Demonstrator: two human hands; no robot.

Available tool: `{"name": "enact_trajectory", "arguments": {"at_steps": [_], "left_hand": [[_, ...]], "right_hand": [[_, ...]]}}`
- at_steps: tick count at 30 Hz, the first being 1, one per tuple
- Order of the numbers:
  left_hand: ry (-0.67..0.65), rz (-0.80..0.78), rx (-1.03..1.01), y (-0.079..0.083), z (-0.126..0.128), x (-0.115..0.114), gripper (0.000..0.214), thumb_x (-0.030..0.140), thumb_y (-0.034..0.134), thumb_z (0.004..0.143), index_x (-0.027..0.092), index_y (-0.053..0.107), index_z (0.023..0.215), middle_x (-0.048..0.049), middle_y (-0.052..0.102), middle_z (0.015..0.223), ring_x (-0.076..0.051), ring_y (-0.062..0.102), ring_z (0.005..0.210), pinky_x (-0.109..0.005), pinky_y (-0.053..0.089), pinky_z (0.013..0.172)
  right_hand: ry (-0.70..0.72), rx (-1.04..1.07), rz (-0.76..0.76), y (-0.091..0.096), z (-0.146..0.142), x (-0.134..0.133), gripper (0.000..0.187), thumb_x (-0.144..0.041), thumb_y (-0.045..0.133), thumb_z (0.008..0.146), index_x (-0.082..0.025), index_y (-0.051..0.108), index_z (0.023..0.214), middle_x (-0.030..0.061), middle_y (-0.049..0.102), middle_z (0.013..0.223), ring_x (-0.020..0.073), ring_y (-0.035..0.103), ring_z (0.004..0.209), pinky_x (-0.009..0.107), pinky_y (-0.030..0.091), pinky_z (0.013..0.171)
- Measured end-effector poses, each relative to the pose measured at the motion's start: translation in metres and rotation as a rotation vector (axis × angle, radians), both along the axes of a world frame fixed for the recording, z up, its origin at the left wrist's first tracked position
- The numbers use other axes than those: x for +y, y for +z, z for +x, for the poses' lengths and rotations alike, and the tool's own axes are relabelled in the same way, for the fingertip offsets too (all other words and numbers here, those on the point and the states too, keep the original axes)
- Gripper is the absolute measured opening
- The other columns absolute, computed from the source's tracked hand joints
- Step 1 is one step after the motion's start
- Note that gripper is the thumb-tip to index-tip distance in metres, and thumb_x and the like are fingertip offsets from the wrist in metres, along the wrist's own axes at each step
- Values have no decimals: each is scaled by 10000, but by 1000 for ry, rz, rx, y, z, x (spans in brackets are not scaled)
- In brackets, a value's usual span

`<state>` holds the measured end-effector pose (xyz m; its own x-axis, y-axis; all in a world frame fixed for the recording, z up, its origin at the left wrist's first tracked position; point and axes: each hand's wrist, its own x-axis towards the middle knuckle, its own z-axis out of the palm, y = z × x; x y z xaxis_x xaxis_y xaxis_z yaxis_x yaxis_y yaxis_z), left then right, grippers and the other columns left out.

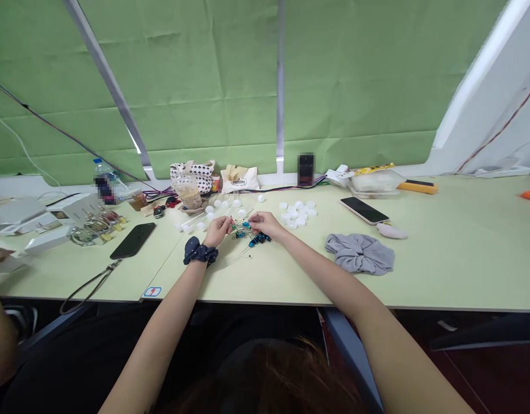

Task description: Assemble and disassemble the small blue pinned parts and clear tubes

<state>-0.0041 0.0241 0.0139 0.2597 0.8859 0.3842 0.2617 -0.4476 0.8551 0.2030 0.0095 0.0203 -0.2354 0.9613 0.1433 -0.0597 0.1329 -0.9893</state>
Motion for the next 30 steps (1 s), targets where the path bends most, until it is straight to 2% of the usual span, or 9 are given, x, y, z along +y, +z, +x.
{"name": "enact_trajectory", "arguments": {"at_steps": [3, 7, 11, 15, 17, 20, 22, 25, 30], "left_hand": [[6, -6, -14, -1, 0, 0, 446, 574, 456, 844, 159, 587, 746, 22, 475, 484, -103, 390, 443, -247, 288, 484], [-7, 0, 10, -1, 0, 1, 447, 573, 456, 848, 158, 597, 760, 21, 487, 491, -99, 388, 438, -243, 286, 473], [-2, 6, -14, -2, 0, 2, 445, 568, 459, 849, 156, 596, 751, 24, 483, 484, -99, 396, 437, -242, 292, 476], [-3, -5, -17, -1, 0, 1, 426, 551, 464, 854, 157, 594, 753, 25, 476, 482, -101, 397, 440, -245, 292, 482], [0, -6, -16, -1, 0, 1, 428, 553, 462, 853, 158, 594, 755, 25, 475, 483, -102, 396, 442, -246, 293, 484], [14, -19, -26, -1, -1, 1, 439, 570, 461, 843, 159, 587, 751, 27, 468, 482, -102, 388, 437, -247, 287, 483], [19, -19, -19, -1, -1, 1, 440, 571, 463, 840, 159, 586, 749, 25, 473, 485, -102, 391, 440, -247, 290, 487], [13, -4, 0, -2, -1, 2, 433, 559, 460, 845, 158, 593, 749, 21, 486, 493, -105, 405, 451, -248, 306, 498], [36, 2, -13, -3, -1, 3, 410, 521, 453, 860, 152, 592, 750, 28, 472, 475, -98, 395, 436, -239, 292, 480]], "right_hand": [[-31, 73, 52, 0, -1, 1, 372, -247, 817, 618, -176, 605, 915, 25, 652, 844, 124, 642, 711, 245, 548, 646], [5, -11, -104, -1, -2, 1, 287, -398, 724, 737, -146, 607, 805, 28, 617, 636, 126, 586, 513, 255, 513, 488], [-23, 62, 59, -3, 0, 1, 354, -245, 825, 613, -163, 626, 895, 26, 668, 803, 121, 636, 678, 230, 543, 616], [-7, 19, -121, -3, 2, 2, 307, -413, 717, 745, -146, 615, 856, 47, 648, 672, 128, 600, 524, 248, 519, 483], [-5, -11, -69, -2, 1, 2, 282, -372, 749, 712, -137, 613, 788, 35, 634, 629, 113, 582, 509, 227, 508, 480], [-42, 71, 56, -2, 0, 2, 332, -258, 816, 623, -165, 616, 871, 16, 662, 757, 115, 631, 651, 229, 550, 602], [-43, 95, -26, -2, -1, 1, 326, -317, 788, 671, -176, 604, 901, 26, 662, 759, 129, 642, 640, 258, 560, 591], [-4, 43, -116, -4, -1, 2, 285, -378, 753, 710, -155, 598, 797, 33, 631, 629, 127, 602, 523, 255, 528, 501], [-5, 78, 112, -7, 2, 6, 304, -232, 822, 559, -154, 622, 775, 5, 657, 736, 101, 601, 622, 218, 509, 588]]}}
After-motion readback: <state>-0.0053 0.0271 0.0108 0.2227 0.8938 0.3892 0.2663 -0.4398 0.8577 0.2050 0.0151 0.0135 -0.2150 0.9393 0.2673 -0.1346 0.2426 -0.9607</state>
